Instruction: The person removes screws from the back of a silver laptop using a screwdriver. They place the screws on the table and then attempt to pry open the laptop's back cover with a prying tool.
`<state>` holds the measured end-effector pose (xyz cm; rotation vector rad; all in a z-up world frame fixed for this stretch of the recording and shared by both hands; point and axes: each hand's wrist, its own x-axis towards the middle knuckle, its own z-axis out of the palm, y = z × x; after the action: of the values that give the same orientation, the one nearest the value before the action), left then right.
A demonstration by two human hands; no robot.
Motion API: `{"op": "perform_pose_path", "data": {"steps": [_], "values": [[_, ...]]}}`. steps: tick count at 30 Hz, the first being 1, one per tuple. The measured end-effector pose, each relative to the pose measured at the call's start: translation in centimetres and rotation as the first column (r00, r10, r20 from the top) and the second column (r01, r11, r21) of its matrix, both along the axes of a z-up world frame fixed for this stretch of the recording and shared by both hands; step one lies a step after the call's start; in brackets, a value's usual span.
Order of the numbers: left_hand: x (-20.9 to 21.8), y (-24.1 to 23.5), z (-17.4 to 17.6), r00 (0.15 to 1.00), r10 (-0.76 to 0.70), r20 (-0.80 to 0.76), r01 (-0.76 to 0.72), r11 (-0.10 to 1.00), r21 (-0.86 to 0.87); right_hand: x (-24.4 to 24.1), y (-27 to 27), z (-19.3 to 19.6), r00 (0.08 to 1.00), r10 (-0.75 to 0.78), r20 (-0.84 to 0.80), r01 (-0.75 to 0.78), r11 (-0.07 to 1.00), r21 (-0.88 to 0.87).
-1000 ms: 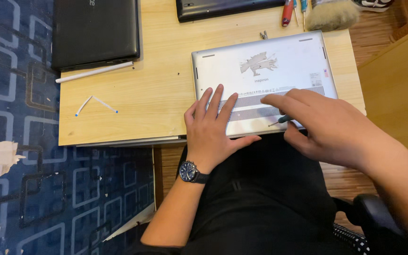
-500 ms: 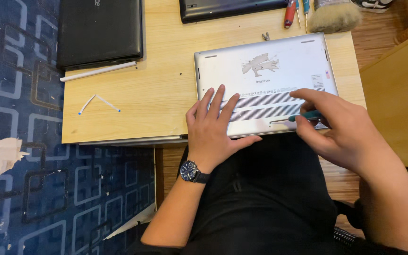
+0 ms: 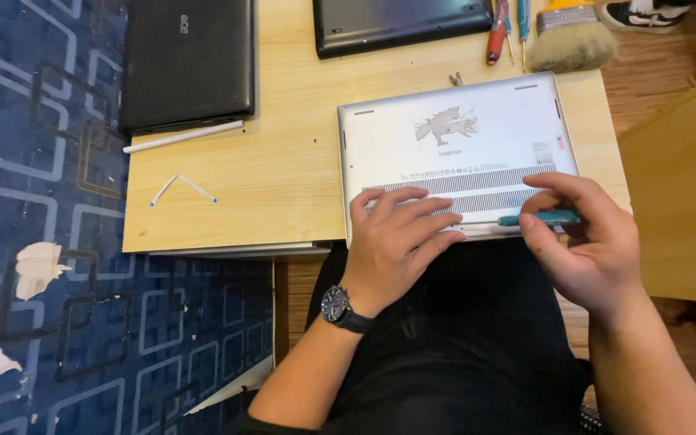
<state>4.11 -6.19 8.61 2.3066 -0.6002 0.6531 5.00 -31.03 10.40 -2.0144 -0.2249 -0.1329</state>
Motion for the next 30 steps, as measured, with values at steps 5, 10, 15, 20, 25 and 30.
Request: {"op": "perform_pose_path", "data": {"steps": [5,10,15,20,25,30], "values": [[-0.2,-0.2,-0.4,0.999,-0.013,-0.052,0.009,0.997,-0.075,-0.1,0.1,-0.6,1.000,0.017,0.014,-0.018,0.998,0.055],[0.7,1.6,0.1,0.996,0.004,-0.089,-0.015,0.992,-0.127,0.8,0.1,-2.6,0.990,-0.085,0.109,0.071,0.989,0.129],[5.8,3.4,1.8,0.985,0.002,-0.173,0.002,1.000,0.024,2.7,0.5,-4.8,0.958,-0.274,0.082,0.248,0.940,0.235],[15.5,1.5,1.9,0.948,0.031,-0.317,0.016,0.989,0.145,3.2,0.6,-4.8,0.940,-0.319,0.124,0.284,0.929,0.238],[23.0,-0.5,-1.2,0.858,0.020,-0.513,-0.034,0.999,-0.016,3.2,0.3,-4.0,0.942,-0.336,0.017,0.312,0.890,0.332],[24.3,-0.7,-1.7,0.838,0.046,-0.544,0.019,0.993,0.114,3.8,-1.1,-3.0,0.963,-0.250,-0.101,0.258,0.743,0.618]]}}
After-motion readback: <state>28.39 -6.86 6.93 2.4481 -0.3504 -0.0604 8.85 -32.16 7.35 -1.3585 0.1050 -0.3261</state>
